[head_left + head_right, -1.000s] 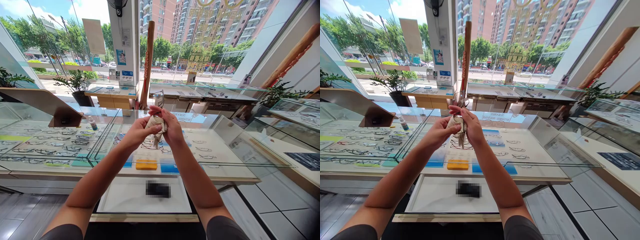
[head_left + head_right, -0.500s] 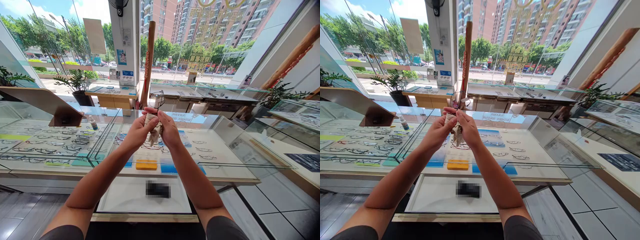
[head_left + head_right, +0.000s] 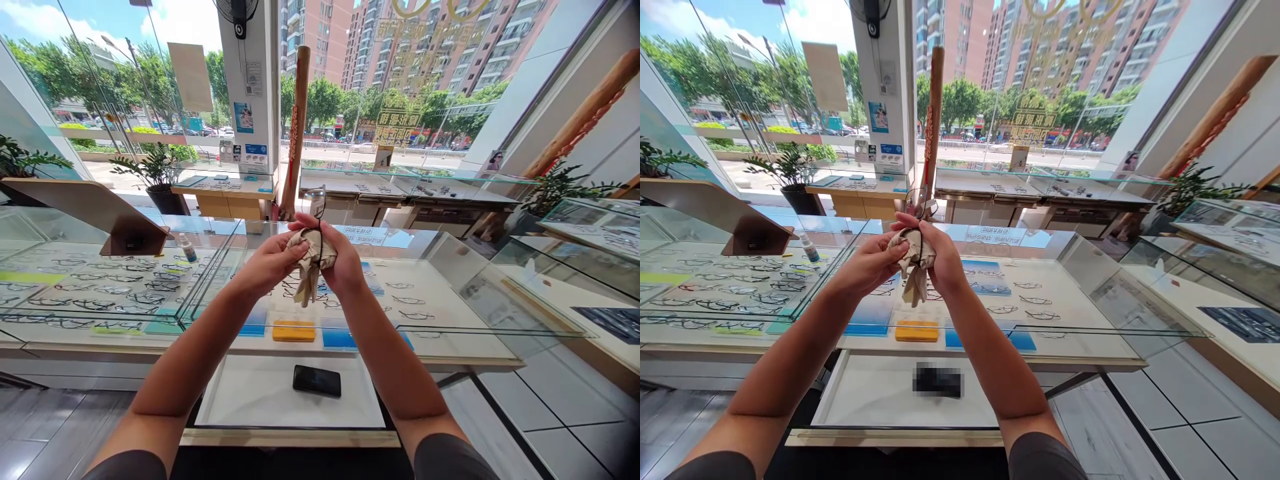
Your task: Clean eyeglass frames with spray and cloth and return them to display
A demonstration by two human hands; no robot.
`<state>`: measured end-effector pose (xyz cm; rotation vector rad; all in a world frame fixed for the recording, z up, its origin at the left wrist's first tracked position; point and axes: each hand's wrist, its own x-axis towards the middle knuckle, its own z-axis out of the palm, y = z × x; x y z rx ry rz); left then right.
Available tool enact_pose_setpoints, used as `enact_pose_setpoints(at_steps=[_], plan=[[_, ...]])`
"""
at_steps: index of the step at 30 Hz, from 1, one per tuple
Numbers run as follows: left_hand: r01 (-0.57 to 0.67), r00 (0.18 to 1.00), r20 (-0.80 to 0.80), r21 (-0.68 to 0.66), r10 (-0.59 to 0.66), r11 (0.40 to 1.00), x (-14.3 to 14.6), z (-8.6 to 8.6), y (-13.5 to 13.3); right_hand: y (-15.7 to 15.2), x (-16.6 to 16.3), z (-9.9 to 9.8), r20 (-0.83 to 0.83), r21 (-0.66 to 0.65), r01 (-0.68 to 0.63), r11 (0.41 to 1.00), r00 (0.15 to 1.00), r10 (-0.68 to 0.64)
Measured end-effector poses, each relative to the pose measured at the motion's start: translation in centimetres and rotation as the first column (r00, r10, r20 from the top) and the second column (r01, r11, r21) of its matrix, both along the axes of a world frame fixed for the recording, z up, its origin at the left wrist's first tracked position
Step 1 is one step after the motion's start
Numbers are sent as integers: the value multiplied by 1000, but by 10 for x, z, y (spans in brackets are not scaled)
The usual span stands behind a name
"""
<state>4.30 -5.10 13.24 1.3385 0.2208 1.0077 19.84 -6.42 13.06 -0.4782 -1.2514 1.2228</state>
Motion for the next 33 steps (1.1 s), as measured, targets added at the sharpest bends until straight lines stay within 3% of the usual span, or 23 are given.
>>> enact_pose_setpoints(at_steps=[5, 13, 23, 27, 33], plan=[[-2, 999, -48, 88, 6, 996, 0, -3, 3, 2, 3, -1, -71, -16, -41, 999, 997, 40], [-207, 970, -95, 166, 224, 964, 7, -9, 2, 0, -5, -3, -74, 15, -36, 999, 997, 37], [-486, 868, 13, 232, 497, 843, 20, -16, -1, -10, -14, 1, -8, 86, -16, 996, 1000, 17], [-438, 892, -16, 222, 452, 871, 16, -17, 3, -9, -11, 1, -32, 59, -16, 998, 999, 18], [-172, 980, -64, 195, 187, 966, 5, -10, 4, -4, -1, 1, -75, 7, -38, 999, 996, 38]])
